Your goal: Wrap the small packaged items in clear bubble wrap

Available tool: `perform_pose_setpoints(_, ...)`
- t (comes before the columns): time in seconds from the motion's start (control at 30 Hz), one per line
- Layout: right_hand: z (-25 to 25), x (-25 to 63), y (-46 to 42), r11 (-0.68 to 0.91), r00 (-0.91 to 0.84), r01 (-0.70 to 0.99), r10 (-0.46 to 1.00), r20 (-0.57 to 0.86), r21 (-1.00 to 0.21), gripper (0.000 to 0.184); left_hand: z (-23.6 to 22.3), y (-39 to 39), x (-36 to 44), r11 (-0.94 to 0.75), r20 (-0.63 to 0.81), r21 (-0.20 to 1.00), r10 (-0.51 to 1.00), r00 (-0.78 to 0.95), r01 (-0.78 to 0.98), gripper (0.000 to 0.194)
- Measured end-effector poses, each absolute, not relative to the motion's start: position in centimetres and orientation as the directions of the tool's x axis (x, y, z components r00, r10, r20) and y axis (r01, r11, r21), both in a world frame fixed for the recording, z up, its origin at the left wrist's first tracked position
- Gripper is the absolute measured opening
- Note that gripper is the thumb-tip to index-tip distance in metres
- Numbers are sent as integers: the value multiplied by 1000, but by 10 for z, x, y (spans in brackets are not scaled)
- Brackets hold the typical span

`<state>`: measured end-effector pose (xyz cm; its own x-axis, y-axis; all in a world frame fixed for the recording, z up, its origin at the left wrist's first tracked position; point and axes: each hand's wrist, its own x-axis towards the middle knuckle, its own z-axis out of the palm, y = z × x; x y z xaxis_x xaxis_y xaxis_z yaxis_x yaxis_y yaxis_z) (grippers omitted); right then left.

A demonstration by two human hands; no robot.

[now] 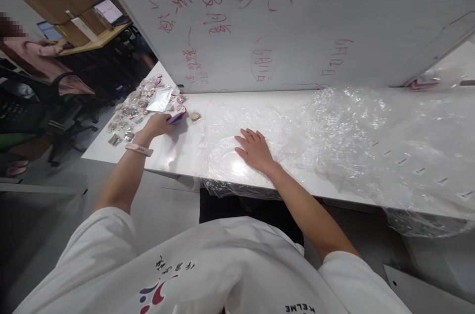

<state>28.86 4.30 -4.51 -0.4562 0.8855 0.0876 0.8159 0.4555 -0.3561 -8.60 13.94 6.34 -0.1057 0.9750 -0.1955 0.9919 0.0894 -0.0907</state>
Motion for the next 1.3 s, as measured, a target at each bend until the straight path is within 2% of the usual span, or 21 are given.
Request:
perform_pose_setpoints(0.13, -45, 289, 44, 453, -461, 821, 885, 65, -348, 64, 94, 139, -105, 197, -235, 2, 953, -191, 980, 32)
perform_pose_setpoints(0.27, -44, 289, 43, 450, -459, 822, 886, 62, -348, 63, 93, 138, -106, 162, -371, -50, 913, -169, 986, 35)
perform_pose_setpoints(0.33, -43, 289, 42, 452, -459, 820, 886, 70, -351, 62, 84, 137, -98, 114, -388, -81, 911, -137, 990, 37)
perform_pose_setpoints(0.47, -40, 288, 41, 451, -460, 815, 885, 67, -364, 60, 86, 123, -68, 26, -277, -180, 958, -76, 983, 36)
perform_pose_setpoints(0.53, -41, 288, 41, 444, -457, 812, 888, 62, -380, 57, 96, 105, -36, -38, -145, -160, 989, 15, 986, 37)
perform_pose_setpoints(0.57, -42, 288, 42, 440, -452, 806, 889, 67, -395, 56, 98, 92, -16, -89, -70, -107, 994, 82, 990, 39)
perform_pose_setpoints(0.63, -45, 288, 45, 431, -434, 773, 894, 106, -466, 52, 93, 61, 32, -169, 30, 1, 985, 169, 986, 43)
perform_pose_setpoints(0.7, -48, 290, 49, 391, -385, 684, 911, 151, -616, 48, 71, 29, 81, -269, 66, 57, 962, 266, 961, 54)
perform_pose_setpoints(0.77, -49, 298, 53, 324, -314, 573, 935, 164, -753, 46, 39, 3, 119, -424, 48, 58, 906, 422, 904, 62)
perform_pose_setpoints(0.87, -47, 324, 55, 256, -214, 500, 962, 168, -827, 45, -3, -19, 144, -544, 15, 24, 839, 544, 839, 66)
perform_pose_setpoints(1.1, -48, 415, 50, 54, 170, 562, 969, 179, -825, 38, -26, -15, 134, -608, 19, 99, 792, 610, 788, 71)
perform_pose_setpoints(1.2, -35, 426, 39, 73, 216, 661, 935, 283, -746, 38, -22, -13, 136, -598, 35, 162, 799, 601, 785, 73)
perform_pose_setpoints(1.3, -14, 409, 0, 153, 213, 718, 881, 423, -679, 36, -9, -28, 130, -595, 175, 296, 803, 570, 748, 76)
